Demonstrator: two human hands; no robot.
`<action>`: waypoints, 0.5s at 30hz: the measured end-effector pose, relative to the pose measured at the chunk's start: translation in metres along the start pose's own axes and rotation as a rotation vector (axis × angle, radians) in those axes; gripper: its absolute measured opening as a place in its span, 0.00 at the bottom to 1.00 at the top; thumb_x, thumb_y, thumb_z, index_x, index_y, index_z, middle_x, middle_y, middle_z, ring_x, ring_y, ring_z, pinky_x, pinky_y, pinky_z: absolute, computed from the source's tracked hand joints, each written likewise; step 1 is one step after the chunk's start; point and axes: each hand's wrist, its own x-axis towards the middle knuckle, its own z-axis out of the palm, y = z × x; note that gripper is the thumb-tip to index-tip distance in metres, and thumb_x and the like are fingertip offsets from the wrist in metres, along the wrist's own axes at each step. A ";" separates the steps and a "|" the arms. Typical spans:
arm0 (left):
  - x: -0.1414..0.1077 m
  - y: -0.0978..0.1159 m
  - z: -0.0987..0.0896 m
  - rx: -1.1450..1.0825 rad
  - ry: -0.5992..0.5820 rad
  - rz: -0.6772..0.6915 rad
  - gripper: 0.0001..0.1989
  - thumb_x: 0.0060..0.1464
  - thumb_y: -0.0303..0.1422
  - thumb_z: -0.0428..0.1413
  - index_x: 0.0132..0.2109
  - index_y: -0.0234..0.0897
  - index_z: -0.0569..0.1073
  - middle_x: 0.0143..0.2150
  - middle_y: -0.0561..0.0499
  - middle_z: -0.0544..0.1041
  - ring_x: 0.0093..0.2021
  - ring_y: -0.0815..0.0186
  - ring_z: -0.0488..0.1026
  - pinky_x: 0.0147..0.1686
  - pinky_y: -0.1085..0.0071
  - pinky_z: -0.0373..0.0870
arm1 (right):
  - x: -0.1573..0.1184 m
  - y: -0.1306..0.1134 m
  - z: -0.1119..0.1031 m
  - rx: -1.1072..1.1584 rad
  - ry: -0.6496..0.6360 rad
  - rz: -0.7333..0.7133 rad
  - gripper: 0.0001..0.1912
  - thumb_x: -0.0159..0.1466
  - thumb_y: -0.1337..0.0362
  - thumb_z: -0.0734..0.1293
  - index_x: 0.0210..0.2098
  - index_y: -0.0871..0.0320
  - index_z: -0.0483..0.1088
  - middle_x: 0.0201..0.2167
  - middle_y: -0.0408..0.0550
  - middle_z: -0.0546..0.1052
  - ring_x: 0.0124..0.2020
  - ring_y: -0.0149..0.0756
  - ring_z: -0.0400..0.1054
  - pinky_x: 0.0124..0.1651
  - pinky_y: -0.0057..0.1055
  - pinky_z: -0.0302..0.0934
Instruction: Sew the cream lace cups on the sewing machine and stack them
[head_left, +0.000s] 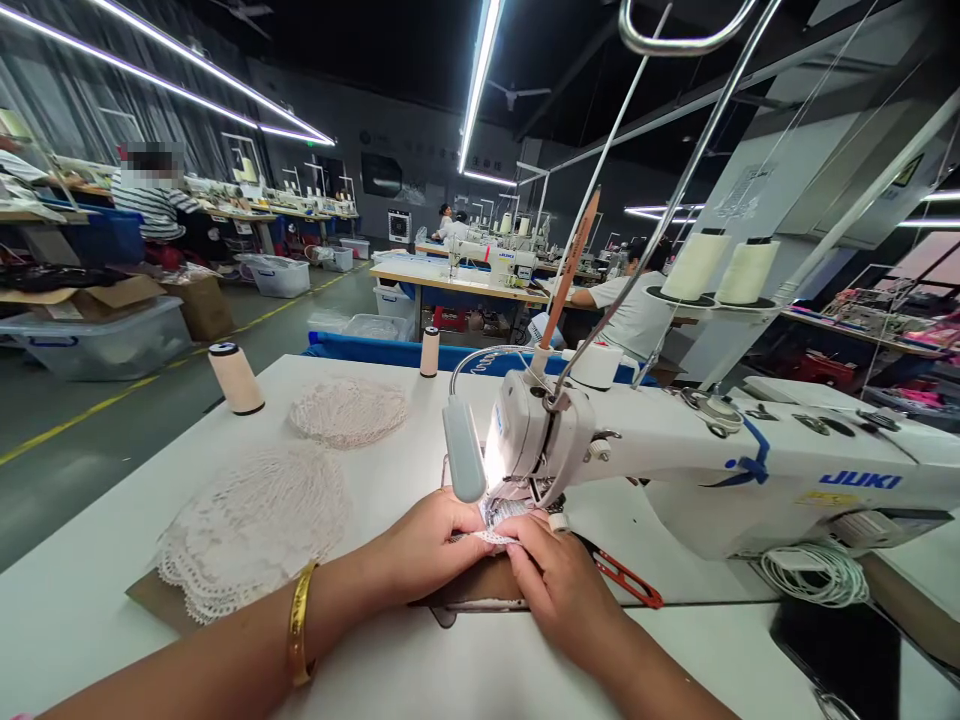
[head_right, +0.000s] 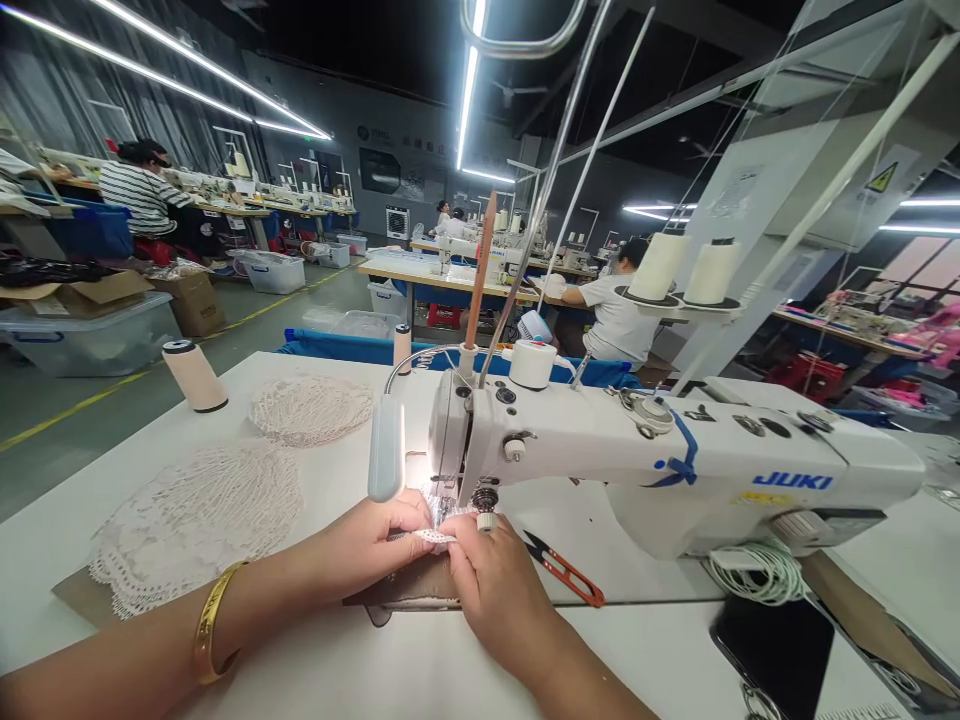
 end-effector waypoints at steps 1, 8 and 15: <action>-0.003 -0.002 0.000 0.046 -0.016 0.068 0.20 0.69 0.37 0.54 0.27 0.37 0.70 0.30 0.54 0.72 0.34 0.66 0.71 0.36 0.72 0.66 | -0.002 -0.001 -0.002 0.010 -0.022 -0.032 0.14 0.72 0.75 0.59 0.45 0.52 0.71 0.35 0.43 0.79 0.36 0.41 0.72 0.39 0.34 0.62; -0.026 -0.015 0.014 0.486 0.078 0.406 0.12 0.65 0.24 0.57 0.32 0.39 0.77 0.35 0.52 0.80 0.34 0.64 0.72 0.36 0.66 0.61 | -0.016 -0.007 -0.014 -0.055 -0.092 -0.201 0.16 0.66 0.80 0.64 0.42 0.53 0.73 0.39 0.43 0.79 0.39 0.38 0.69 0.41 0.34 0.57; -0.019 -0.023 0.016 0.566 0.120 0.400 0.15 0.68 0.24 0.55 0.32 0.39 0.79 0.35 0.51 0.82 0.34 0.63 0.73 0.34 0.65 0.61 | -0.013 -0.002 -0.011 -0.101 -0.104 -0.152 0.16 0.66 0.81 0.64 0.42 0.53 0.73 0.41 0.43 0.79 0.38 0.38 0.70 0.40 0.35 0.57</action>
